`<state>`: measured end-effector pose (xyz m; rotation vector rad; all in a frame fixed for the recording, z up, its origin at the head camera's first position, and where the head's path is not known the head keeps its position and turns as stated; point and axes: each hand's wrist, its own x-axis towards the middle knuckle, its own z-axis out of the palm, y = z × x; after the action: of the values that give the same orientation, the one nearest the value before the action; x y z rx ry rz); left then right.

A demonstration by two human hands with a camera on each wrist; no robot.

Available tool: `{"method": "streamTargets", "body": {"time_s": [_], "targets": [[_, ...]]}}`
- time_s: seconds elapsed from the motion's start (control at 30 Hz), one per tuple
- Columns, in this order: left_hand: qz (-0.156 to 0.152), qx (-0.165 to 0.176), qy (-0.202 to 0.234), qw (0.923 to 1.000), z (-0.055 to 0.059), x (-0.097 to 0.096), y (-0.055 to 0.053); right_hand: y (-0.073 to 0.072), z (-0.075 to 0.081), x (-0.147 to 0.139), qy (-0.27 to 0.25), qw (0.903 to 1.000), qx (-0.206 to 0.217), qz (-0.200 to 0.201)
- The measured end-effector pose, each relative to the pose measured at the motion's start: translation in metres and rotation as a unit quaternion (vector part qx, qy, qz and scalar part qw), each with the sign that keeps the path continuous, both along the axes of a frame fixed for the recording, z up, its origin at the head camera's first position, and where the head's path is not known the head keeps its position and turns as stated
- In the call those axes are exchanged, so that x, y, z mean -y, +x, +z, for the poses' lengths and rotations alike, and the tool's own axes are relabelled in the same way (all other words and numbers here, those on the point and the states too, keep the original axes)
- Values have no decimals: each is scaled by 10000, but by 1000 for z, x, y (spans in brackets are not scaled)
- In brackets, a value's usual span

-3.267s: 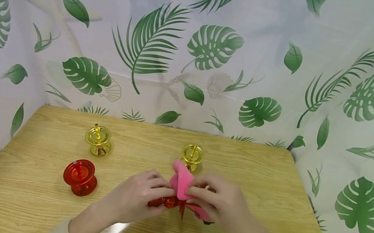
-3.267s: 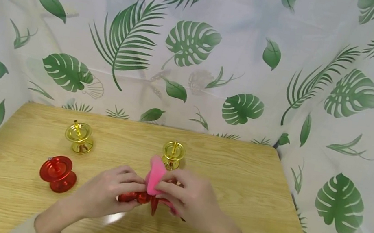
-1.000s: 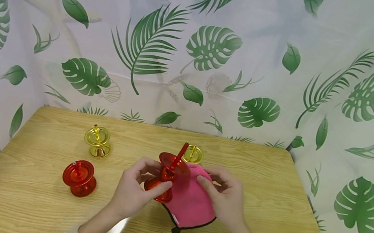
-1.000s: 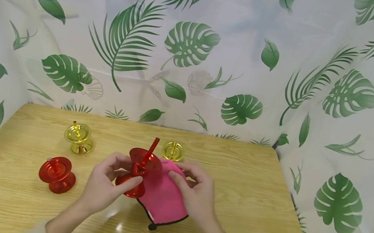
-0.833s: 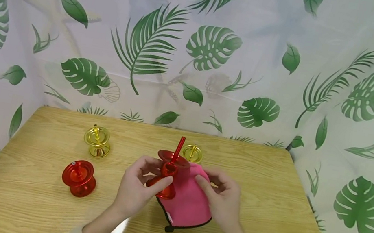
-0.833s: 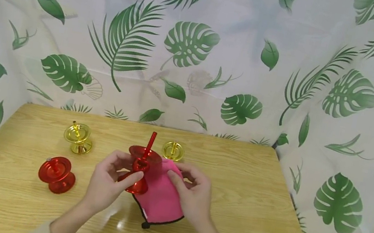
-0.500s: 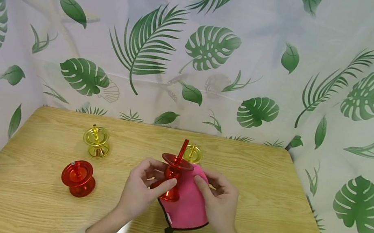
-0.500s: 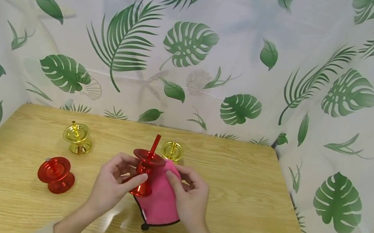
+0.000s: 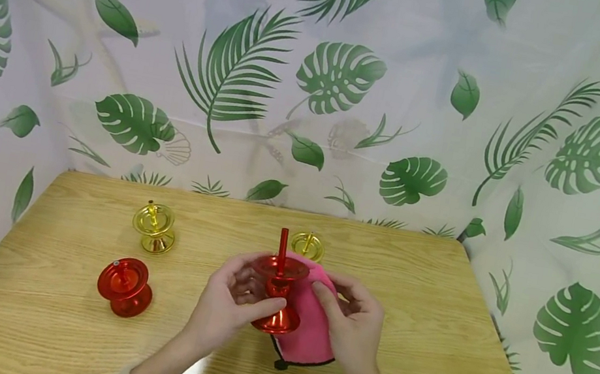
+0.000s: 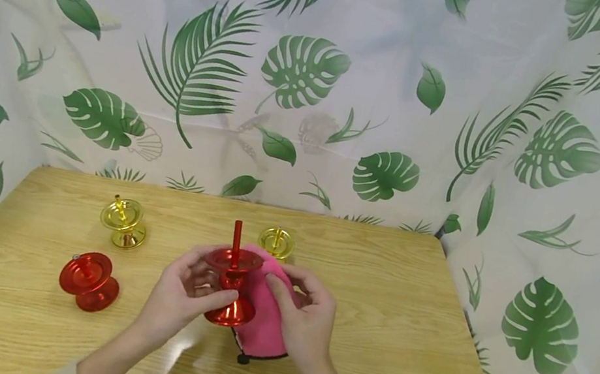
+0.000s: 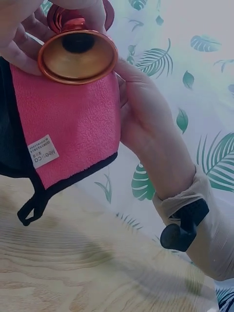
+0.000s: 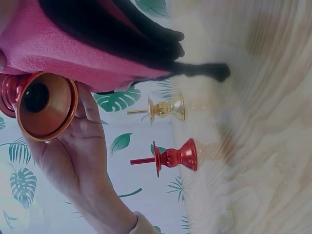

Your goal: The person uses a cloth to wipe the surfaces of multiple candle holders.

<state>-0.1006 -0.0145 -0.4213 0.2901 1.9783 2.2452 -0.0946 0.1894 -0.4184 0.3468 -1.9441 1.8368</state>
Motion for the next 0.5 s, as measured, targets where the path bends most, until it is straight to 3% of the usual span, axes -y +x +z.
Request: {"method": "streamTargets", "body": {"time_s": [0.17,0.33,0.5], "targets": [[-129,16,-149,9998,1,2,-2,0,-2,2,-15,9999,-61,150],[-87,193,-348,9992,-1,2,-3,4,-5,5,354,9993,-140,55],[60,339,-452,9984,-2,1,-4,5,-3,7,761,9921,-969,231]]}}
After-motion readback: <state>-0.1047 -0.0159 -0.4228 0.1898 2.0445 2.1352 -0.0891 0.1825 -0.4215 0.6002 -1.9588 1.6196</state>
